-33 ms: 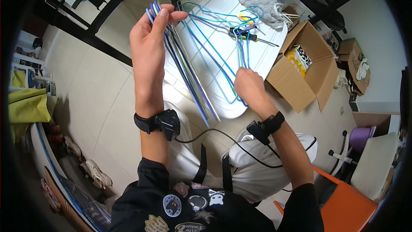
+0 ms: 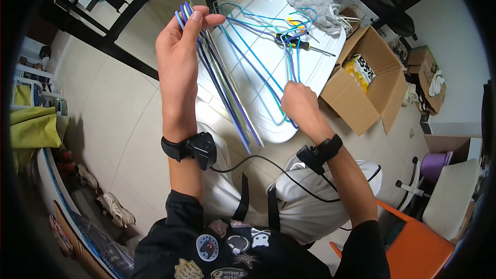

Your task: The person gathers a bundle of hangers from a shelf and sorts them by hand on a plastic container lid.

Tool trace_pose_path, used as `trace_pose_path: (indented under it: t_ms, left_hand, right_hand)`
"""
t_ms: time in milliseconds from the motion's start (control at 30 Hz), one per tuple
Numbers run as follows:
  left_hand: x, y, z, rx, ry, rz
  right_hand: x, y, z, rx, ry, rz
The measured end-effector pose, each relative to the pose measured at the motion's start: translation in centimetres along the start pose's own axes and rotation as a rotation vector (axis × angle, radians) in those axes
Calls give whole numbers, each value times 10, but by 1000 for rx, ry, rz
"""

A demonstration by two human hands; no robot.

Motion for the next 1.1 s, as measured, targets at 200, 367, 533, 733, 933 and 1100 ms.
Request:
trace_pose_path:
  t_ms: [200,367,533,733,933,1100]
  left_hand:
    - [2,-4,1,6,-4,-45]
    - [0,-4,2,6,8,-38]
    - [3,-5,6,10,33,-76]
    - [11,-8,10,18,38,-30]
    - [11,-7,10,9,34,-20]
    - [7,-7,9,19,32,-29]
  right_hand:
    - [34,-8,-4,-85,130,88]
    - [55,-8,-12,-88,224,351]
    - [61,-14,-26,-169,197,753]
    - [90,13,-26,-307,97,1017]
    - [124,45,-28,-401,132,1053]
    - [137,67,-30,-405,37,1218]
Point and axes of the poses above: each hand's wrist, its own z-axis towards the middle knuckle, its own x-axis out of the back of the hand, y = z × x, the point moved 4 cm from there along z, towards the middle knuckle, and after that the axes turned 12 degrees about y, right-handed, at the moved point
